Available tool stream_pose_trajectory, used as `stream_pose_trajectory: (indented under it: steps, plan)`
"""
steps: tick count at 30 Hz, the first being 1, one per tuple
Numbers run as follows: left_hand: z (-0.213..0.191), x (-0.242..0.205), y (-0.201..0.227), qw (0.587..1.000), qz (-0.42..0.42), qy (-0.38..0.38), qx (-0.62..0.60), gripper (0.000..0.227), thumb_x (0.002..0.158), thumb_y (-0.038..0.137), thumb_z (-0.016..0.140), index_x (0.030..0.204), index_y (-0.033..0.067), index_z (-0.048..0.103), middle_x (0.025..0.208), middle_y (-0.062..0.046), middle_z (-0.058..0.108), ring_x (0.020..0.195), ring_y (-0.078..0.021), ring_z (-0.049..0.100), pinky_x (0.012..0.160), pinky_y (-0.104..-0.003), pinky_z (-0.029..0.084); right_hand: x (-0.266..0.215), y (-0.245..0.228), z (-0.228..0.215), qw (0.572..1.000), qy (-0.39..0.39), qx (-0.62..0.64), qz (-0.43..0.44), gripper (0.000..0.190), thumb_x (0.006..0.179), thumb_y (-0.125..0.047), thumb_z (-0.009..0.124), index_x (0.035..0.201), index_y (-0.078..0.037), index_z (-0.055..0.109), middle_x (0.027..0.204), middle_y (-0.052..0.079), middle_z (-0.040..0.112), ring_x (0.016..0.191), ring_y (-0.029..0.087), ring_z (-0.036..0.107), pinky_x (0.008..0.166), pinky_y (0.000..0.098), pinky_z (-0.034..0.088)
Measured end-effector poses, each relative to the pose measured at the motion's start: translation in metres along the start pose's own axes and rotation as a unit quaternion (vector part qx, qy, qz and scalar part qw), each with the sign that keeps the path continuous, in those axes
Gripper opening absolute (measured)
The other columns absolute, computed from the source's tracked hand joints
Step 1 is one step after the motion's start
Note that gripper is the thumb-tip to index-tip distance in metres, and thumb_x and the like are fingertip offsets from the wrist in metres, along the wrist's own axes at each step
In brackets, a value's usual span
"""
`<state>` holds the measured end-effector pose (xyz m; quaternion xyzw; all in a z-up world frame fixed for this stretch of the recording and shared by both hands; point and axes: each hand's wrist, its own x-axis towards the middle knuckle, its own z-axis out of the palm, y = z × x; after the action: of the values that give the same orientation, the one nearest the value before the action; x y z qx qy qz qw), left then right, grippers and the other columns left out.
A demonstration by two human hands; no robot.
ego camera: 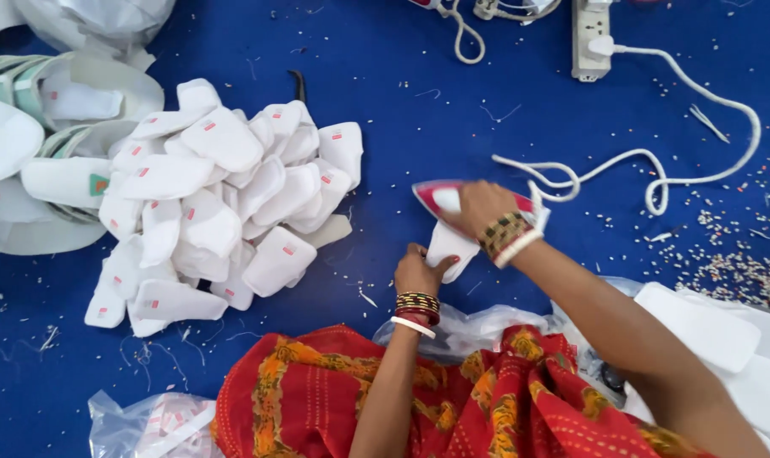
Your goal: Ironing small white shoe components on a blue floor workspace.
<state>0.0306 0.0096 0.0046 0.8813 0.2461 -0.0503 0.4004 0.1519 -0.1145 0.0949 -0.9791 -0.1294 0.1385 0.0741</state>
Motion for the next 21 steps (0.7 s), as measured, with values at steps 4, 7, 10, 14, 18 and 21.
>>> stream_pose_trajectory:
  steps: [4,7,10,14,18,21]
  plan:
    - [0.000,0.000,-0.002,1.000,-0.003,-0.022,0.013,0.070,0.064,0.058,0.090,0.100,0.0030,0.065,0.088,-0.022,0.073,0.084,-0.0425,0.071,0.074,-0.051,0.057,-0.037,0.012,0.007,1.000,-0.026,-0.008,-0.003,0.065,0.081,-0.066,0.073,0.095,-0.002,0.077,0.090,0.023,0.074,0.086,0.040,0.074,0.076,0.0485,0.061]
    - [0.007,0.008,-0.006,1.000,0.006,-0.016,0.017,0.071,0.062,0.059,0.091,0.098,0.0024,0.067,0.088,-0.022,0.073,0.084,-0.0425,0.071,0.074,-0.050,0.057,-0.028,0.022,0.020,1.000,-0.017,-0.009,0.001,0.066,0.082,-0.066,0.073,0.097,-0.001,0.076,0.090,0.023,0.075,0.086,0.039,0.075,0.077,0.0477,0.061]
    - [0.010,0.010,-0.012,1.000,0.023,-0.016,0.015,0.067,0.062,0.057,0.092,0.092,0.0006,0.070,0.084,-0.023,0.072,0.080,-0.0426,0.070,0.071,-0.050,0.056,0.000,0.018,0.015,1.000,0.001,-0.013,-0.012,0.065,0.081,-0.065,0.074,0.096,-0.002,0.076,0.092,0.024,0.075,0.088,0.040,0.074,0.079,0.0486,0.060]
    - [0.003,0.026,-0.030,0.993,0.033,-0.068,-0.090,0.055,0.072,0.056,0.083,0.087,0.0036,0.075,0.072,-0.020,0.071,0.064,-0.0364,0.072,0.062,-0.046,0.055,0.044,0.009,-0.023,0.998,0.061,0.031,0.013,0.069,0.076,-0.065,0.077,0.101,-0.001,0.075,0.095,0.024,0.074,0.085,0.040,0.074,0.074,0.0504,0.060]
    - [-0.059,0.098,-0.102,0.983,0.149,0.105,0.031,0.057,0.085,0.059,0.079,0.080,0.0028,0.071,0.066,-0.017,0.065,0.060,-0.0359,0.065,0.059,-0.047,0.053,0.046,0.045,-0.027,0.967,0.194,0.162,-0.023,0.069,0.084,-0.063,0.081,0.106,0.002,0.073,0.090,0.027,0.073,0.079,0.039,0.073,0.072,0.0483,0.058]
    - [-0.149,0.143,-0.138,0.878,0.236,0.291,0.299,0.021,0.102,0.024,0.061,0.090,0.0070,0.065,0.075,-0.013,0.065,0.060,-0.0303,0.063,0.052,-0.044,0.050,0.024,0.065,-0.014,0.912,0.226,0.344,0.002,0.063,0.090,-0.056,0.080,0.111,0.001,0.069,0.092,0.019,0.074,0.079,0.029,0.074,0.069,0.0420,0.057]
